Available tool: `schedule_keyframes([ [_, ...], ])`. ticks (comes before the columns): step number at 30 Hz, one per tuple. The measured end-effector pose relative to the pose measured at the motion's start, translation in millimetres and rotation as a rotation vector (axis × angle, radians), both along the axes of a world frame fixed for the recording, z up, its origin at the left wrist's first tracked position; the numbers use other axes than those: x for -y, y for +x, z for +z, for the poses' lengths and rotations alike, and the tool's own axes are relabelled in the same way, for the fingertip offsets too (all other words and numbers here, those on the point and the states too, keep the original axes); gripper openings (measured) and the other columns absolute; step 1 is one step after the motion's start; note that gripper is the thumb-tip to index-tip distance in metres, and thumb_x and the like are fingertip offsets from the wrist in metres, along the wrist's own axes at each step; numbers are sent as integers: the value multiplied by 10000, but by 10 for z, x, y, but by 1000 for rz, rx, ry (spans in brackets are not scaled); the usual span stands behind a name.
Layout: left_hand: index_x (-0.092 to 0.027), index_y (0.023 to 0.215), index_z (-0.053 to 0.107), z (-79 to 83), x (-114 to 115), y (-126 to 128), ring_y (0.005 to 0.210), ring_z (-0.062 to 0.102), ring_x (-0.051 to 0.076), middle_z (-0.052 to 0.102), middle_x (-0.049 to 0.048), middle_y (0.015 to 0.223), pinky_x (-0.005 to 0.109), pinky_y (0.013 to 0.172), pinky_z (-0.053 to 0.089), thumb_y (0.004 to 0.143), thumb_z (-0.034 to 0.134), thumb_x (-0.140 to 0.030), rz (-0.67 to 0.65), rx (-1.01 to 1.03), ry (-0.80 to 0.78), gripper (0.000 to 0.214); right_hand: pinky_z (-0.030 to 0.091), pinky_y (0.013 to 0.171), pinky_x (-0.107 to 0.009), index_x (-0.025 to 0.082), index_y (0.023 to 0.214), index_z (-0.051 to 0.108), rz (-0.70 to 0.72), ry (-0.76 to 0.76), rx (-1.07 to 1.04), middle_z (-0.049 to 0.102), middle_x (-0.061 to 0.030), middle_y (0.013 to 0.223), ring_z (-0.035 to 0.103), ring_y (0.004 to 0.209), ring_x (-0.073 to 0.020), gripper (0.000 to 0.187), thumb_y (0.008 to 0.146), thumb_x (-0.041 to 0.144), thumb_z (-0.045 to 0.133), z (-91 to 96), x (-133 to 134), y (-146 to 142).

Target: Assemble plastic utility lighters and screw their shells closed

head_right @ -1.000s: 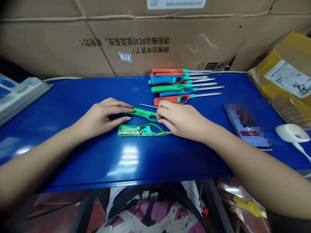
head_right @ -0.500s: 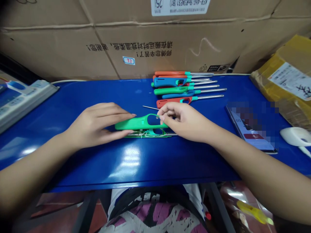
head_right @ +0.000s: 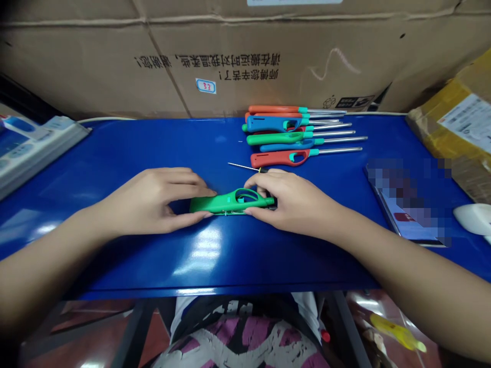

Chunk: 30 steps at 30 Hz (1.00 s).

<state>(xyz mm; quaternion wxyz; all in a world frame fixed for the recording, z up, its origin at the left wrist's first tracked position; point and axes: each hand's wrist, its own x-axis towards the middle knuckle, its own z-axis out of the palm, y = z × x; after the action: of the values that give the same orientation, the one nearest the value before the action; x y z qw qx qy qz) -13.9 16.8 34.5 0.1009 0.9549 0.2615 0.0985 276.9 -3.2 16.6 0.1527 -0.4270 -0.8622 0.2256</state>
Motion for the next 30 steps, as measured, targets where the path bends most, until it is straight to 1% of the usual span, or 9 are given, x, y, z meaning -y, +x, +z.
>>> schedule_keyframes([
  [3,-201,1155,751,-8,1,-7,953,710,216,759,66,1075,335,847,564,962,638,-372,9,-12,-8,281,458,719,-322,229,1059,671,27,45,44,643,-27,900,595,895,-213,251,869,377,742,-19,-7,0],
  [5,-204,1152,752,-14,2,-12,947,713,214,756,62,1073,332,838,567,957,644,-372,8,-18,-15,279,469,752,-342,230,1036,653,38,73,57,656,-44,955,598,959,-234,253,867,392,750,-32,-8,-2],
  [8,-211,1143,750,-17,2,-20,953,712,213,752,54,1082,327,833,566,958,647,-362,8,-23,-26,260,493,825,-379,231,1092,651,50,83,60,673,-68,1059,605,1061,-262,292,874,400,748,-41,-3,-6],
  [11,-207,1134,742,-18,2,-23,955,710,221,754,55,1072,333,825,564,961,649,-362,8,-31,-30,251,505,902,-396,237,1173,669,73,51,31,672,-77,1144,603,1139,-263,293,921,382,701,-43,6,-12],
  [14,-206,1125,743,-19,6,-19,943,713,225,758,58,1051,337,805,565,964,651,-381,8,-28,-23,255,515,911,-389,235,1192,686,83,25,0,669,-80,1163,609,1145,-251,272,956,368,659,-45,8,-17],
  [19,-204,1116,744,-17,23,-3,936,718,224,761,64,1048,335,806,566,960,641,-358,3,-1,-13,242,518,899,-396,197,1148,704,85,75,-26,692,-92,1116,630,1116,-258,237,968,337,640,-36,2,-18],
  [23,-202,1104,745,-20,27,1,922,720,221,762,63,1035,333,800,564,961,637,-363,-8,-3,-16,241,511,921,-396,195,1136,705,111,105,-16,699,-87,1112,629,1108,-254,236,947,333,676,-23,10,-16],
  [30,-204,1100,734,-51,26,-1,939,714,225,752,47,1047,339,801,561,972,645,-397,-11,-18,-12,248,516,878,-389,189,1130,701,89,67,-6,690,-83,1123,627,1099,-256,280,918,370,726,-41,24,-9],
])
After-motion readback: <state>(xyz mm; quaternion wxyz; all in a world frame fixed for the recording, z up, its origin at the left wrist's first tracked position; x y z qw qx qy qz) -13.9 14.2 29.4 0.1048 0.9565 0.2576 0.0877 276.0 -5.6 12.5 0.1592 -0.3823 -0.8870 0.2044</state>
